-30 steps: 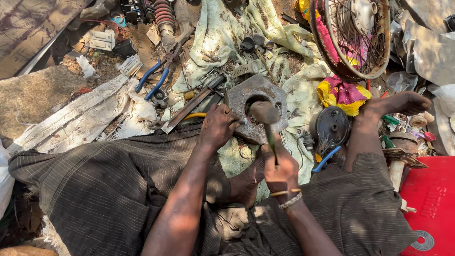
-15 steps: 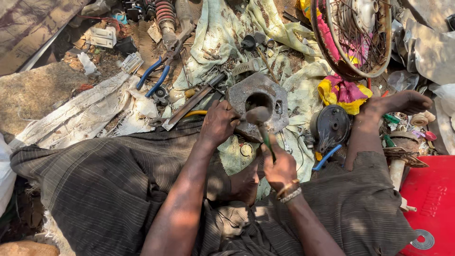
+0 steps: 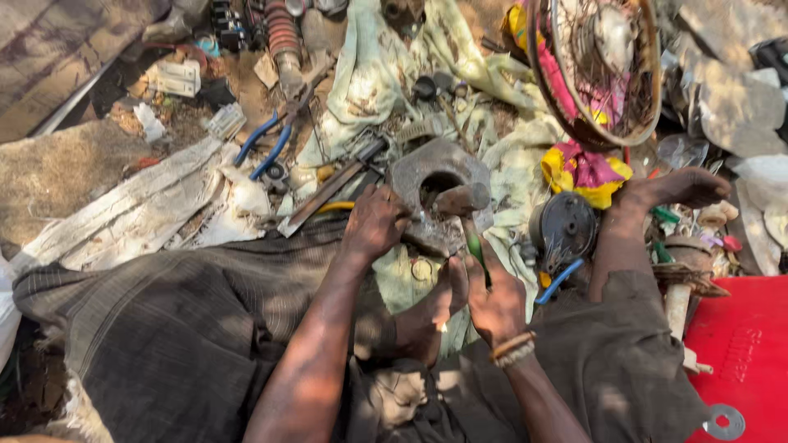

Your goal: The person sits on the ground and uses a hammer and pliers to work on a metal part, likely a brake caliper, placed on a makeshift anvil. They repeatedly strike and adjust small metal pieces within the caliper, occasionally picking up and inspecting other components like a coil spring.

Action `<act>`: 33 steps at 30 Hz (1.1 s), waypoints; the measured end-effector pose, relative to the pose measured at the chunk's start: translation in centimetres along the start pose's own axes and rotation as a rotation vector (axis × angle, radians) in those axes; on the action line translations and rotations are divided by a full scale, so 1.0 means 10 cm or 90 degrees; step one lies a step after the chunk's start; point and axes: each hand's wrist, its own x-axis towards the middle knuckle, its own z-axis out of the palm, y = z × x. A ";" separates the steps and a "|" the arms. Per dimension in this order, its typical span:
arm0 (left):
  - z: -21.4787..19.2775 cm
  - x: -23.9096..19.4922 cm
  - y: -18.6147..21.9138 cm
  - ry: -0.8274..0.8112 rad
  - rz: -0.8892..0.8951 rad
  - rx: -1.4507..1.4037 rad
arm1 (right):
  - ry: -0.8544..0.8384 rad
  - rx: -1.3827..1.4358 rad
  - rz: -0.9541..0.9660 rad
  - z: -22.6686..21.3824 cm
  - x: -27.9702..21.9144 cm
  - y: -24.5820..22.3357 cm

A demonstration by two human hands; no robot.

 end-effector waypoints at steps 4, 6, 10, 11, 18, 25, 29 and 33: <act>0.04 -0.07 0.01 -0.021 -0.045 -0.026 | 0.246 0.164 -0.102 -0.37 -0.18 0.22; 0.04 0.00 -0.01 -0.049 -0.080 -0.027 | 0.368 0.219 -0.209 -0.36 -0.14 0.25; 0.06 -0.03 0.01 -0.087 -0.095 0.007 | 0.300 0.157 -0.282 0.12 -0.01 0.14; 0.07 -0.08 0.04 -0.071 -0.090 0.001 | 0.158 0.069 -0.164 0.15 0.00 0.15; 0.17 -0.13 -0.10 0.036 -0.026 -0.035 | 0.309 0.181 -0.193 -0.46 -0.17 0.14; 0.22 -0.13 -0.12 0.018 -0.031 -0.022 | 0.048 0.014 0.009 0.06 -0.10 -0.07; 0.03 0.12 -0.12 0.008 -0.038 0.002 | 0.162 0.084 -0.272 -0.13 -0.04 -0.01; 0.13 0.02 -0.04 -0.141 -0.182 -0.018 | 0.319 0.221 -0.154 -0.33 -0.25 0.06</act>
